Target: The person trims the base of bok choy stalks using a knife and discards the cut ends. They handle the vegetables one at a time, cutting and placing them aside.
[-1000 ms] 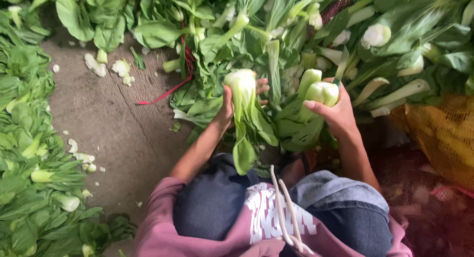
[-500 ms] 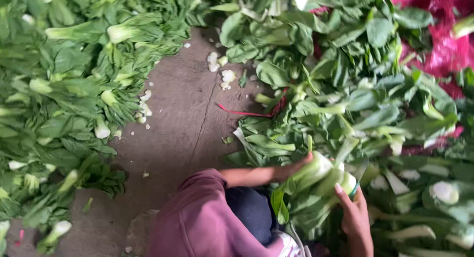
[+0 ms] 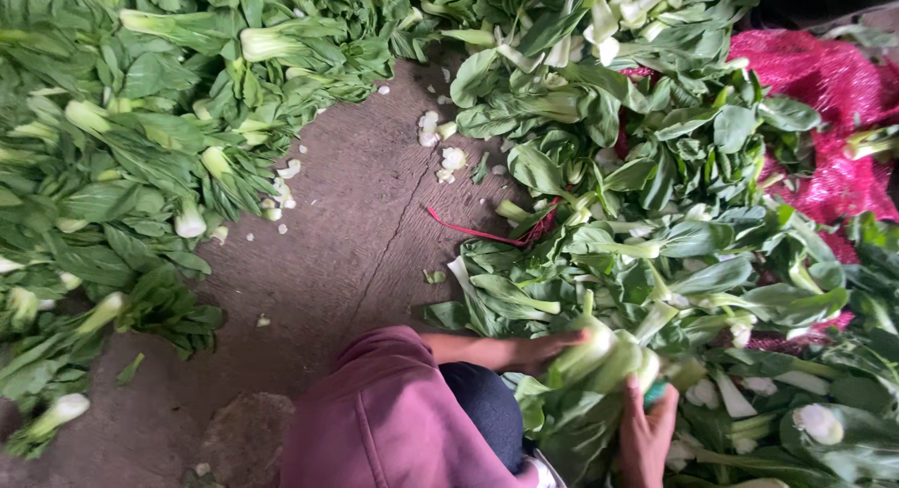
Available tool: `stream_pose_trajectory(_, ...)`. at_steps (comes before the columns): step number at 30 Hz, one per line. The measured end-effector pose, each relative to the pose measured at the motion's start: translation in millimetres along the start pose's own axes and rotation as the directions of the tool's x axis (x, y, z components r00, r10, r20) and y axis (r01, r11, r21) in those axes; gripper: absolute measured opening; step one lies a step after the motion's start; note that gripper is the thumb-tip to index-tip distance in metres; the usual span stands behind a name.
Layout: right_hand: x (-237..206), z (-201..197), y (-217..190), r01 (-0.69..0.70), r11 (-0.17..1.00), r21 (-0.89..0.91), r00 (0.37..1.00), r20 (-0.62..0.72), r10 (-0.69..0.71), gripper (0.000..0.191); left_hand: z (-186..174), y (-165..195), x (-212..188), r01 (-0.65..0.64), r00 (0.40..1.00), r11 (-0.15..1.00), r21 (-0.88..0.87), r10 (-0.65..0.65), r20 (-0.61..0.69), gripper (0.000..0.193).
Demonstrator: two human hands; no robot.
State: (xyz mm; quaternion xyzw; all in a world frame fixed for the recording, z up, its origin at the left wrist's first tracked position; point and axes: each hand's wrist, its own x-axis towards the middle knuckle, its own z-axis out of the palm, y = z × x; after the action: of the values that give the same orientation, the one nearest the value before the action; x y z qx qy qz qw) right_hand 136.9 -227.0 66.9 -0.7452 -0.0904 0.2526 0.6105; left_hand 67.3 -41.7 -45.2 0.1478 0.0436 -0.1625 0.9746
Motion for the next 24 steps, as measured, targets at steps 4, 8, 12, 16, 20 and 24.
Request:
stream_pose_trajectory(4, 4.7, -8.4, 14.2, -0.296, 0.900, 0.320, 0.952, 0.181, 0.249, 0.046, 14.7, 26.5, -29.9, -0.157, 0.987, 0.987, -0.023, 0.157, -0.024, 0.082)
stream_pose_trajectory(8, 13.9, -32.5, 55.4, -0.425, 0.747, 0.511, 0.905, 0.260, 0.338, 0.038, -13.3, 50.9, -66.0, -0.324, 0.936, 0.945, -0.048, 0.313, -0.161, 0.075)
stream_pose_trajectory(12, 16.9, -49.6, 98.4, -0.488, 0.668, 0.562, 0.873, 0.322, 0.366, 0.026, -46.8, 54.0, -98.5, -0.495, 0.812, 0.869, -0.014, 0.457, -0.364, 0.068)
stream_pose_trajectory(16, 6.9, -49.8, 105.0, -0.546, 0.644, 0.536, 0.836, 0.304, 0.457, 0.024, 43.8, 134.6, -160.9, -0.654, 0.617, 0.719, 0.235, 0.687, -0.385, 0.061)
stream_pose_trajectory(20, -21.5, -47.1, 87.5, -0.583, 0.662, 0.472, 0.792, 0.147, 0.593, 0.031, 173.0, 326.7, -236.5, -0.661, 0.227, 0.196, 0.725, 0.972, -0.055, 0.055)
stream_pose_trajectory(24, -42.0, -30.1, 61.7, -0.538, 0.669, 0.513, 0.841, 0.273, 0.468, 0.029, 152.7, 402.9, -217.7, -0.317, -0.048, -0.233, 0.919, 0.972, 0.229, 0.048)
